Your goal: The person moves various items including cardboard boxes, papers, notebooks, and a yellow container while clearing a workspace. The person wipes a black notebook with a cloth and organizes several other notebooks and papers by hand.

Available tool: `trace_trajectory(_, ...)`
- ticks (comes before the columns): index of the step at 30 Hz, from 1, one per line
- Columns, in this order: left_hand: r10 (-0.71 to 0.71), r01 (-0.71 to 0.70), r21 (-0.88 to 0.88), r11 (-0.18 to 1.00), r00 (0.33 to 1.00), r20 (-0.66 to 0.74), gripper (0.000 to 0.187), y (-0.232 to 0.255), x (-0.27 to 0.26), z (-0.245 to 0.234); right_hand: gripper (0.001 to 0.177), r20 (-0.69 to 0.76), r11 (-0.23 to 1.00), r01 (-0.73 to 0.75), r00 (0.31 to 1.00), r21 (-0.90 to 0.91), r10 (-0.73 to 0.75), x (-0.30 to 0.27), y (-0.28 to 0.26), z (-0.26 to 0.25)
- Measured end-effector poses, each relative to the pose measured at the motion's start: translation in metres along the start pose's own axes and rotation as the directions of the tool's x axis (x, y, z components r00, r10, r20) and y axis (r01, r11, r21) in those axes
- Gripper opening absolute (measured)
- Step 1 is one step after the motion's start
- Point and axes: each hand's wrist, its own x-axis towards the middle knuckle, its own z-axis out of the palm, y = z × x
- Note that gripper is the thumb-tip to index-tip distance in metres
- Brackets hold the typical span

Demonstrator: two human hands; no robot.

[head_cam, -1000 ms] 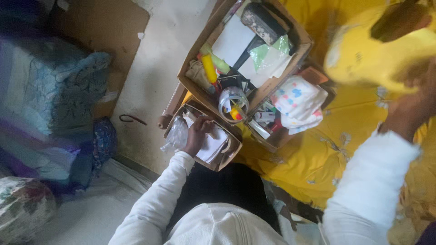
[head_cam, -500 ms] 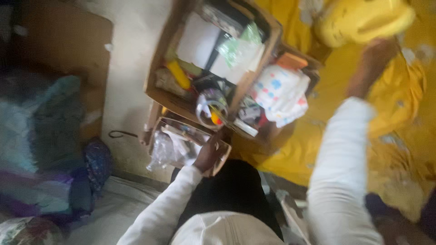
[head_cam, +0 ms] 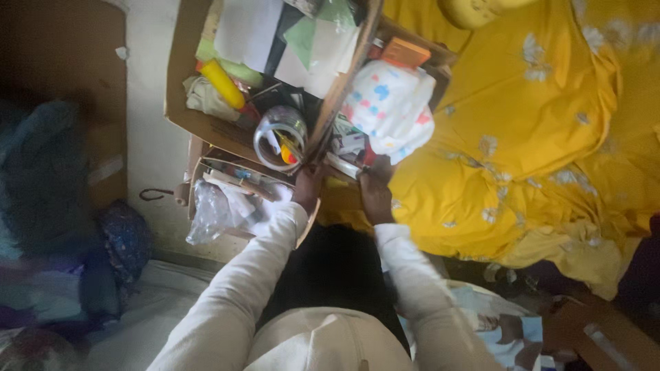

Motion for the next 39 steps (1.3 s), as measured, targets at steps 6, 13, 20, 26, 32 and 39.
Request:
trace_trajectory(6,-0.067,0.202,-0.746,0.634,0.976,0.207,0.056,0.014,-0.016,-0.005,0.036,0.069,0.957,0.182,0.977,0.225,-0.202,0.009,0.021,-0.155)
trace_trajectory(13,-0.289,0.670,-0.579,0.465,0.733,0.616,0.100,0.068,-0.067,0.008,0.025,0.375,0.858,0.112,0.866,0.501,-0.331,0.068,0.053,-0.264)
trace_trajectory(20,0.148,0.718,-0.679,0.152,0.663,0.734,0.119,0.145,-0.096,0.048,0.019,0.465,0.596,-0.382,0.885,0.706,0.017,0.213,0.109,-0.224)
trace_trajectory(26,0.098,0.783,-0.610,0.122,0.602,0.792,0.123,0.125,-0.084,0.026,0.029,0.552,0.656,-0.518,0.814,0.549,0.180,0.232,0.110,-0.255)
trace_trajectory(32,-0.028,0.692,-0.682,0.236,0.707,0.707,0.102,0.067,-0.109,0.027,0.036,0.540,0.828,-0.306,0.842,0.469,0.005,0.146,0.084,-0.217)
trace_trajectory(39,0.039,0.697,-0.643,0.317,0.668,0.743,0.073,0.083,-0.105,0.011,0.028,0.498,0.917,-0.189,0.867,0.351,-0.012,0.073,0.028,-0.249)
